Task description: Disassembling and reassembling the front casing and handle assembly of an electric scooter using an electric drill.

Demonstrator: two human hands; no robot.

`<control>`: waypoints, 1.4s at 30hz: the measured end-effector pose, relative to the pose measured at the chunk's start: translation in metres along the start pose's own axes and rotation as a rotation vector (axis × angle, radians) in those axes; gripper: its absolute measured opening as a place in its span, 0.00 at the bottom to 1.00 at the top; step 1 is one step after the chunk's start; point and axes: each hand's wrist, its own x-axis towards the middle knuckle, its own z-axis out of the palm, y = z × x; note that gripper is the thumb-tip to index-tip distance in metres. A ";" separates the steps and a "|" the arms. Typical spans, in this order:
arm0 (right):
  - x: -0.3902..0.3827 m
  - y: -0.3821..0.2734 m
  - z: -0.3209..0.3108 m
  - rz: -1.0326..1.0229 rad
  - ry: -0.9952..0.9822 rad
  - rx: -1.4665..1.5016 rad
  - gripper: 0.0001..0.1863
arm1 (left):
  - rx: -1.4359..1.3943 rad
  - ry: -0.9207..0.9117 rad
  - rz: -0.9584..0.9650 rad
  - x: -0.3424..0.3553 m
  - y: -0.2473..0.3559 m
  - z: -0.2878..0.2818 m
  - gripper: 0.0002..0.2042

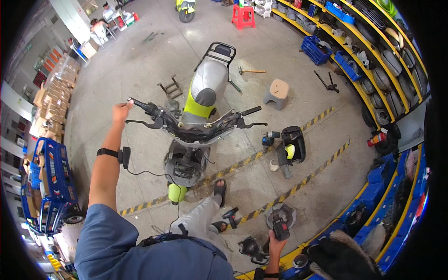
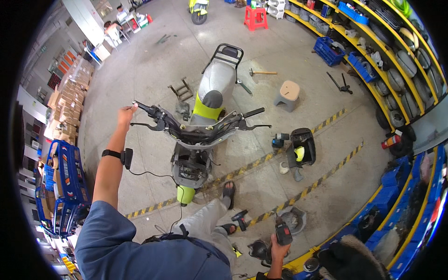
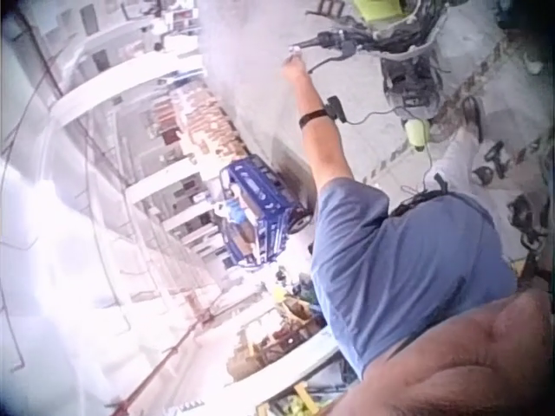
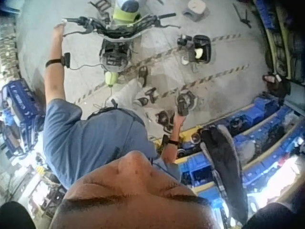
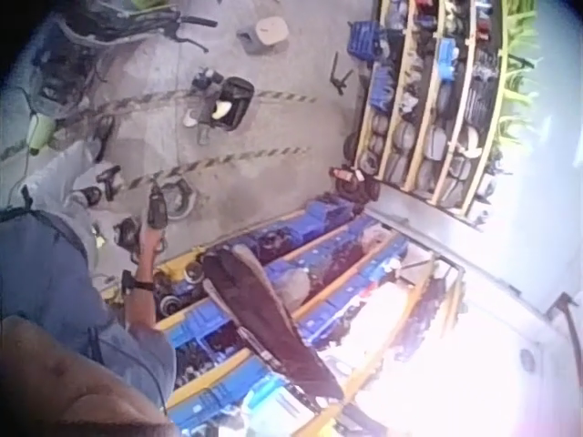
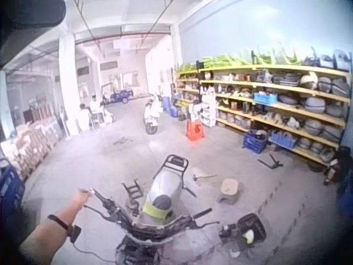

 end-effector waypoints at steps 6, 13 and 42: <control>0.079 -0.192 0.057 -0.316 -0.174 -0.319 0.15 | -0.023 -0.080 -0.108 -0.004 0.025 0.000 0.29; 0.167 -0.342 0.125 -0.548 -0.420 -0.455 0.21 | 0.015 -0.025 -0.079 -0.026 0.026 -0.009 0.25; 0.420 -0.607 0.350 -0.571 -1.643 -0.869 0.14 | -1.032 0.661 -0.684 -0.450 0.201 0.102 0.10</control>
